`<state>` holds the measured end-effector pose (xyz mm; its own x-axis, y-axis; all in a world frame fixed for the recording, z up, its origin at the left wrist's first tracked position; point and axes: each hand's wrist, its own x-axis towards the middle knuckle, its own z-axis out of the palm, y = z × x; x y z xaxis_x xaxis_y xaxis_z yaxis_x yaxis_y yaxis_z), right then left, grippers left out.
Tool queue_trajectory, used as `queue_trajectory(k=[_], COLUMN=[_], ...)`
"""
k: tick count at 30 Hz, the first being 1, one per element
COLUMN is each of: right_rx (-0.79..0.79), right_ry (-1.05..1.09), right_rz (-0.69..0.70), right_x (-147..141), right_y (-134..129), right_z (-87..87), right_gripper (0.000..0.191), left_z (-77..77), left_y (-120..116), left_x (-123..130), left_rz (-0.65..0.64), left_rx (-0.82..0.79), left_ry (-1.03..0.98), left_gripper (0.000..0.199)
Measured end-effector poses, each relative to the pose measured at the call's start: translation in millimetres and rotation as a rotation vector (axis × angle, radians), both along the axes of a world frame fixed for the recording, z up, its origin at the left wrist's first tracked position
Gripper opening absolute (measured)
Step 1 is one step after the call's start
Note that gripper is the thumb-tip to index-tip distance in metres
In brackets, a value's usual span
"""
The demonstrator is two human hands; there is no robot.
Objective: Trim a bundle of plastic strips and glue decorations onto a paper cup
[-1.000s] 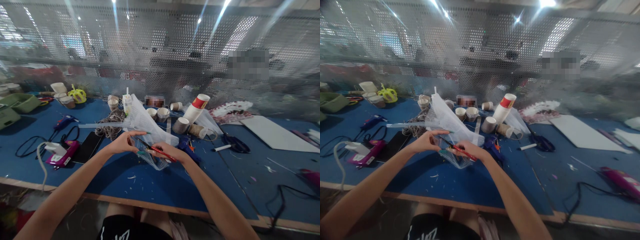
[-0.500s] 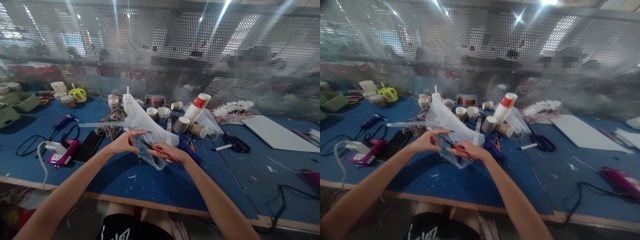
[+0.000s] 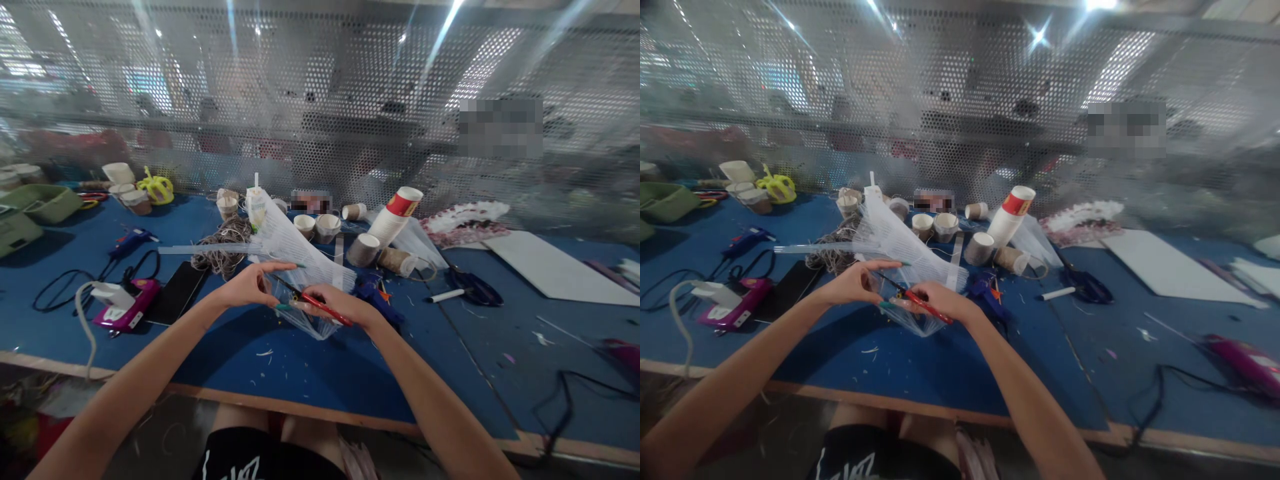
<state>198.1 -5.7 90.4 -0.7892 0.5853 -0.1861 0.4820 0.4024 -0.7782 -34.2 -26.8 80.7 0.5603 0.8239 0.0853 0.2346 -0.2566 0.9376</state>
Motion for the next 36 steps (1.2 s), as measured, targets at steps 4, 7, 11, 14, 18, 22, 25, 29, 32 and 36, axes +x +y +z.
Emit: queue_trajectory(k=[4,7,11,14,18,22,25,29,32,36], right_rx=[-0.002,-0.009,-0.036,-0.044,-0.047,-0.051,-0.062,-0.071,-0.083,-0.121], right_ry=[-0.019,-0.027,-0.031,-0.025,-0.014,0.02,0.037,0.031,0.038,0.061], right_rz=[-0.018,-0.027,-0.04,-0.048,-0.066,-0.059,-0.059,-0.074,-0.076,-0.099], right_x=[0,0,0,-1,-5,-7,-6,-5,-6,-8], right_y=[-1,-2,-3,-4,-5,-5,-3,-3,-4,-3], right_z=[-0.7,0.9,3.0,0.7,-4.3,-5.3,-4.5,-5.5,-8.3,-12.4], right_gripper=[0.044,0.045,0.044,0.042,0.04,0.041,0.041,0.04,0.038,0.037], left_z=[-3.6,-4.1,-1.3,0.6,0.3,-1.1,-0.7,-0.3,-1.2,-2.4], left_y=[1,1,-1,-2,-2,-2,-1,-1,-1,-1], left_x=[-1,-1,0,1,3,4,4,3,4,5], left_rz=[-0.006,-0.003,-0.002,-0.006,-0.015,-0.008,0.012,0.01,0.01,0.004], left_rx=[0.002,-0.006,-0.025,-0.03,-0.046,-0.048,-0.037,-0.027,-0.022,-0.05], left_ry=[0.028,0.019,0.004,0.0,-0.001,-0.009,-0.005,-0.006,-0.022,-0.048], left_gripper=[0.071,0.071,0.074,0.073,0.072,0.072,0.072,0.071,0.071,0.074])
